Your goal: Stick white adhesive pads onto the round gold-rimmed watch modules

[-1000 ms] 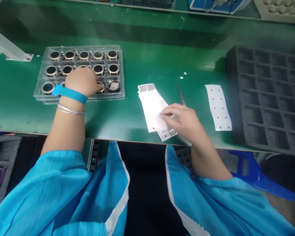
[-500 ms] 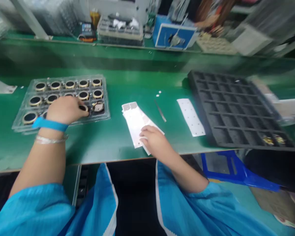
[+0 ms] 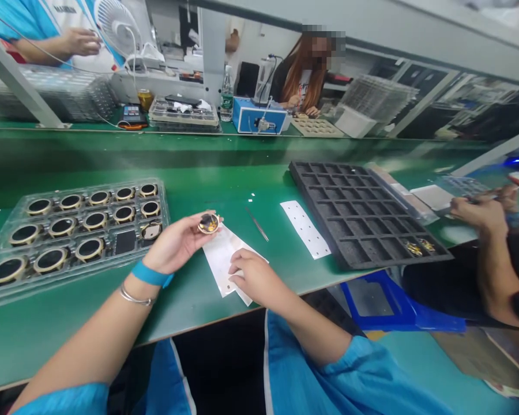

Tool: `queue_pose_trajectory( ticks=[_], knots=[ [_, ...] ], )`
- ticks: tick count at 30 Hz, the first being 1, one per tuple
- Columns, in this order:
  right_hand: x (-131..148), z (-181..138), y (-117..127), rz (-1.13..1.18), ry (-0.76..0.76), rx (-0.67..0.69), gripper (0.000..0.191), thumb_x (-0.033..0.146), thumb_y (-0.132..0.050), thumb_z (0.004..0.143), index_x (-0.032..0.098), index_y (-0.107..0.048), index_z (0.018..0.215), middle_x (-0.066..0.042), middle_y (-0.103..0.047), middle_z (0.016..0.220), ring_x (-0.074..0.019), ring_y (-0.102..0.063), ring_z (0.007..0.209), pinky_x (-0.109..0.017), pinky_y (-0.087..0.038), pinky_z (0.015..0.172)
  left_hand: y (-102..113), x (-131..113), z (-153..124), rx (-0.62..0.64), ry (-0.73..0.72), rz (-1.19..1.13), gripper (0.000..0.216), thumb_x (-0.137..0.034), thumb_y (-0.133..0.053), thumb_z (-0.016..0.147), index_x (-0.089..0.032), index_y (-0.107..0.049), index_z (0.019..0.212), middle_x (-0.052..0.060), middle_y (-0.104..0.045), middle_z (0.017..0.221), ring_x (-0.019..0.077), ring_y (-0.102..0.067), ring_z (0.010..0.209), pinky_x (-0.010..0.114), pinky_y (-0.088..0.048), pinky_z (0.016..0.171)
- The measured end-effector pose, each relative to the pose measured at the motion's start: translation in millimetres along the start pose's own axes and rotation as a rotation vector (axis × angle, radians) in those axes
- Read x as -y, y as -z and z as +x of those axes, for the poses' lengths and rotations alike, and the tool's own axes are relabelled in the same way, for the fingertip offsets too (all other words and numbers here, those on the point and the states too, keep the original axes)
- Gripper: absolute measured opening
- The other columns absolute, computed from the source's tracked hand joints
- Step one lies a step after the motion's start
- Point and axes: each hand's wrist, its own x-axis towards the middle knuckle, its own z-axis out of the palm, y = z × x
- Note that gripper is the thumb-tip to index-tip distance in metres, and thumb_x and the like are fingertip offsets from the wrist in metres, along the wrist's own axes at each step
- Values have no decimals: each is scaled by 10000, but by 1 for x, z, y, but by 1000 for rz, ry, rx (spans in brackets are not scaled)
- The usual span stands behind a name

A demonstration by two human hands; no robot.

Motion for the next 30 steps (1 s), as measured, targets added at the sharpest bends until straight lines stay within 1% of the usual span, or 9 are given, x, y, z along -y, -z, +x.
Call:
queue_pose_trajectory(
  ticks=[4, 7, 10, 14, 17, 20, 24, 28, 30],
  knots=[
    [2, 1, 0, 12, -19, -11, 121, 49, -762, 813, 160, -714, 817, -56, -666, 1046, -206, -658, 995, -340, -504, 973, 1, 26, 2, -53, 90, 11, 208, -22, -586, 844, -68, -716, 999, 138, -761, 1001, 181, -741, 900, 247, -628, 830],
    [4, 0, -1, 4, -29, -9, 134, 40, -737, 839, 156, -681, 804, -57, -665, 1010, -207, -644, 986, -342, -495, 968, 3, 34, 2, -81, 119, 12, 282, 9, -582, 847, -91, -685, 1091, 122, -762, 983, 172, -743, 865, 248, -635, 789],
    [7, -6, 3, 13, 7, 21, 153, 26, -721, 852, 159, -649, 825, -64, -671, 1034, -227, -622, 1048, -362, -473, 991, 3, 38, 5, -119, 99, -24, 264, 30, -582, 831, -85, -683, 1047, 123, -759, 961, 168, -740, 850, 252, -632, 799],
    [8, -19, 21, 211, 154, 186, 223, -15, -710, 832, 192, -630, 824, -37, -676, 1178, -216, -613, 1150, -335, -440, 1019, 5, 44, 11, -79, 78, -58, 216, 37, -598, 804, -75, -700, 957, 126, -757, 959, 169, -736, 853, 256, -622, 819],
    [4, -24, 38, 408, 214, 245, 164, 61, -677, 880, 212, -638, 828, -11, -711, 1114, -187, -662, 1064, -305, -473, 944, 5, 44, 12, -73, 41, -63, 207, 43, -607, 770, -73, -722, 897, 122, -757, 900, 173, -730, 800, 277, -623, 807],
    [0, -21, 50, 579, 227, 12, 98, 232, -673, 923, 220, -662, 826, -17, -749, 943, -198, -706, 924, -364, -497, 956, 3, 37, 6, -78, 16, -74, 191, 9, -630, 770, -77, -744, 897, 114, -761, 916, 168, -725, 804, 294, -615, 852],
    [-1, -4, 51, 693, 264, -401, 153, 245, -797, 808, 223, -666, 732, 24, -725, 736, -169, -694, 729, -496, -349, 1171, 4, 27, -2, 39, -43, -81, 284, -66, -608, 807, -99, -740, 1057, 123, -765, 1036, 198, -739, 864, 334, -611, 881],
    [2, 18, 38, 804, 211, -547, 206, 239, -858, 706, 215, -675, 797, 11, -725, 780, -175, -695, 743, -386, -543, 901, 7, 25, -4, 183, -64, -56, 330, -87, -577, 808, -107, -733, 1098, 124, -763, 1077, 191, -736, 875, 348, -614, 894],
    [4, 25, 31, 824, 195, -577, 240, 236, -858, 690, 215, -673, 841, 14, -726, 793, -176, -705, 755, -333, -546, 782, 7, 26, -5, 200, -55, -49, 335, -81, -572, 804, -120, -741, 1090, 107, -762, 1074, 173, -732, 873, 298, -625, 833]
  ],
)
